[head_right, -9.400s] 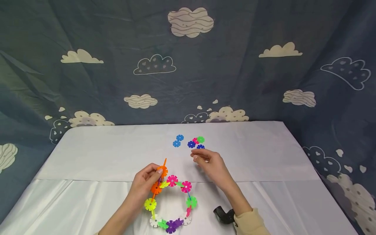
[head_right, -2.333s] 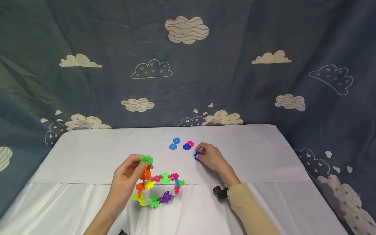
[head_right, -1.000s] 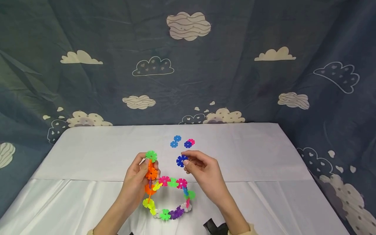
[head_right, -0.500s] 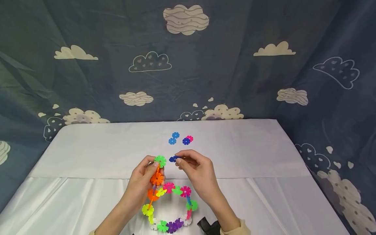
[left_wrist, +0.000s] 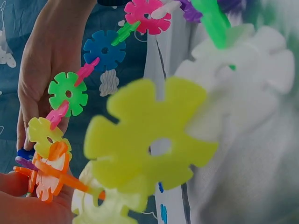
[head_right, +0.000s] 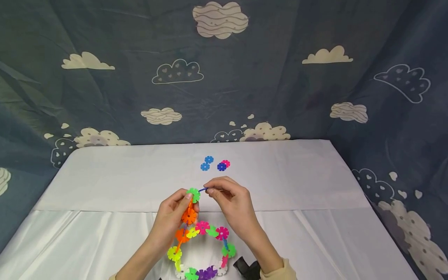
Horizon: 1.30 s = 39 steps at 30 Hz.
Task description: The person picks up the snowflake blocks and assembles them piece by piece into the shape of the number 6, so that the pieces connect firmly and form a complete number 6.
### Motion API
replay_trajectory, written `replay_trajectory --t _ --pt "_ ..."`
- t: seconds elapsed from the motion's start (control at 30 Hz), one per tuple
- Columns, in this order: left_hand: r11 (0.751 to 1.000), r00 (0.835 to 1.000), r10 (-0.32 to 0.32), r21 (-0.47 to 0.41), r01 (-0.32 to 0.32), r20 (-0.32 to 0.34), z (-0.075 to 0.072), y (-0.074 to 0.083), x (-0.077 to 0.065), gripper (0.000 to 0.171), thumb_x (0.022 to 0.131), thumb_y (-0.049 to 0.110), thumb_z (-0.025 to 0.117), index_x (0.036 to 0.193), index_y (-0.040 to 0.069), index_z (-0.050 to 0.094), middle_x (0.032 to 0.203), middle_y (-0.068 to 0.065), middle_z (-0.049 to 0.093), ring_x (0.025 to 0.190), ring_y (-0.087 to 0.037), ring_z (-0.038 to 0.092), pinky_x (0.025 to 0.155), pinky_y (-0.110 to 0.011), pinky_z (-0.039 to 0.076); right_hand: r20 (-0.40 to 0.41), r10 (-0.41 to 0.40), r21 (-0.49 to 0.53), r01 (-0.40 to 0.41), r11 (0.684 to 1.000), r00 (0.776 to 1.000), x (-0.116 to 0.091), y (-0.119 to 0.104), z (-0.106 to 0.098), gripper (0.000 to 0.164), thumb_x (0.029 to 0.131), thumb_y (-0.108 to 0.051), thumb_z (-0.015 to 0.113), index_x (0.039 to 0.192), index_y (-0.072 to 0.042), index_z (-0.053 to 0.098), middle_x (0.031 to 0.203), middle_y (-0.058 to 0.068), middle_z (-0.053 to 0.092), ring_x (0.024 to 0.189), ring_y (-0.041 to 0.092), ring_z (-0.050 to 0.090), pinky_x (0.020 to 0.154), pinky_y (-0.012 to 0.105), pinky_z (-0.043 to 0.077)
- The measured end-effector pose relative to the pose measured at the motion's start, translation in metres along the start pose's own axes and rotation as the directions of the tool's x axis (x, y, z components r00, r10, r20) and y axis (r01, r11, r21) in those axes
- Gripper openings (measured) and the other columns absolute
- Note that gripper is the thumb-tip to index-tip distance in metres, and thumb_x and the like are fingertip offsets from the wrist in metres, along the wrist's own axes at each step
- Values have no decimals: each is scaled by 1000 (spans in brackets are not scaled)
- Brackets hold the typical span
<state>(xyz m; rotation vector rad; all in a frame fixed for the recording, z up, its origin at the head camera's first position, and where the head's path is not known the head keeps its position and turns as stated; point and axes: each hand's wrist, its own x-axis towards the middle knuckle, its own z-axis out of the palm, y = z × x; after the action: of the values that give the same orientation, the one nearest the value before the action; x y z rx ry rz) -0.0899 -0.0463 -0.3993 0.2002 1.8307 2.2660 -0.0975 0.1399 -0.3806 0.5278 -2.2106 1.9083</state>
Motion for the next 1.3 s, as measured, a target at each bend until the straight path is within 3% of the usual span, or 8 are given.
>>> replay_trajectory --t 0.33,0.67,0.97,1.23,1.3 --pt "1000 1000 -3 21 3 17 2 1 -1 30 102 28 55 104 -2 59 84 -11 58 65 -18 52 60 -20 48 31 -32 -122 36 992 999 2 2 -3 17 93 -5 66 102 -18 73 103 -4 65 96 16 63 83 31 55" --pt "1000 1000 -4 -22 4 14 1 0 -2 30 102 28 56 101 -2 59 83 -11 57 62 -17 53 59 -20 49 39 -168 -260 173 950 985 2 0 0 20 90 -2 69 96 -19 75 94 -8 66 90 11 63 79 28 55" --pt "998 999 -13 -67 15 37 2 -5 -1 29 101 26 57 97 -3 56 79 -10 57 58 -18 53 55 -20 47 118 -218 -322 245 915 969 4 -2 -6 26 84 7 72 94 -17 75 92 -7 66 86 9 64 75 26 55" --pt "997 1000 -12 -72 12 6 3 -6 -1 29 101 26 57 97 -3 57 80 -11 57 57 -17 52 53 -20 44 122 -277 -351 302 886 953 3 0 -3 26 83 9 72 93 -15 75 91 -10 65 85 8 64 75 24 54" --pt "997 1000 -14 -70 15 11 3 -6 -1 30 102 26 56 98 -3 56 80 -11 57 57 -17 52 54 -20 45 120 -277 -335 302 893 953 3 1 -3 26 83 9 72 94 -15 76 90 -9 66 83 9 64 74 24 54"
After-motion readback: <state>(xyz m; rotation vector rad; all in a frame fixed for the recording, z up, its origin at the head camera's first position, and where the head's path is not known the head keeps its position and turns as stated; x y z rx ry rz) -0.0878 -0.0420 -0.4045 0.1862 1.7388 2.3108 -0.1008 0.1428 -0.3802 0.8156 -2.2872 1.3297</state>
